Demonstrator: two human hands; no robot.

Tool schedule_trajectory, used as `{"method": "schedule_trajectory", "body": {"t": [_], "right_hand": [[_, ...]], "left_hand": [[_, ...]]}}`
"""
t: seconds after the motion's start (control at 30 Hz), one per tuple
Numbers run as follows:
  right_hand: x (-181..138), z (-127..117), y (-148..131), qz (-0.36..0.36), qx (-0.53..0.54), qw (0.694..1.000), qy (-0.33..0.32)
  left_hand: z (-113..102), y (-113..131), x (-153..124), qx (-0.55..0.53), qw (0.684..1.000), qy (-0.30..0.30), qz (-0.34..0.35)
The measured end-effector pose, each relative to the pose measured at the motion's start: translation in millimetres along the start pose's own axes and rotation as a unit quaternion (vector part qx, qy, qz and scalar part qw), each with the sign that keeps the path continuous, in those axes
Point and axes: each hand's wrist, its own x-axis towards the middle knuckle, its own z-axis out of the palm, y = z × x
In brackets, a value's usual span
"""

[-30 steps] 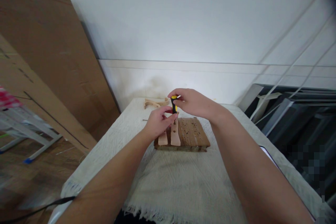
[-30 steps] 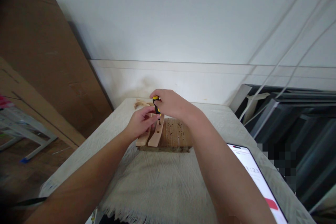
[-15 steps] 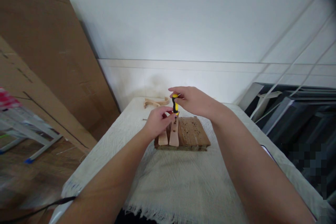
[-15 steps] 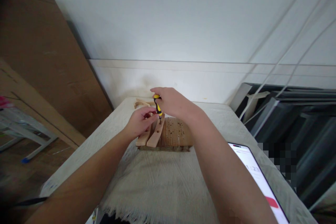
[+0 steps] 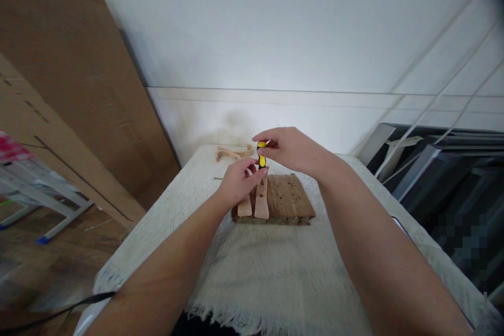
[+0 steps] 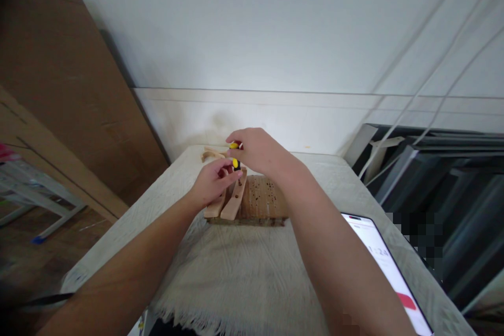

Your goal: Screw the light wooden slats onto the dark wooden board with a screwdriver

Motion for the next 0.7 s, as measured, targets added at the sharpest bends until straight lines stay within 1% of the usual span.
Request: {"method": "schedule_trajectory", "body": {"t": [0.1, 0.17, 0.33, 0.43, 0.53, 0.63, 0.7], "right_hand": [[-1.0, 0.0, -0.7, -0.024, 0.02, 0.999, -0.02], [-1.0, 0.4, -1.2, -0.029, 0.018, 0.999, -0.025], [0.6, 0.9, -1.5, -0.019, -0.012, 1.0, -0.011], [1.2, 1.8, -0.9, -0.018, -0.019, 1.0, 0.0], [0.7, 3.5, -0.6, -0.033, 0.003, 0.999, 0.003], [0.4, 4.4, -0.6, -0.047, 0.02, 0.999, -0.011], [0.8, 4.5, -0.1, -0.04, 0.012, 0.999, -0.012]], "left_hand": [[-1.2, 1.2, -0.4, -0.007, 1.0, -0.019, 0.017], [-1.3, 0.8, -0.1, -0.002, 1.0, -0.021, 0.022], [-0.3, -1.6, 0.7, 0.009, 1.0, -0.002, 0.011], [-0.7, -1.1, -0.2, -0.003, 1.0, -0.026, 0.002], [-1.8, 0.6, -1.0, -0.01, 0.999, -0.05, 0.008], [-2.5, 1.5, -0.7, -0.004, 0.999, -0.051, 0.01], [-2.3, 1.2, -0.2, 0.002, 0.999, -0.042, -0.001]]}}
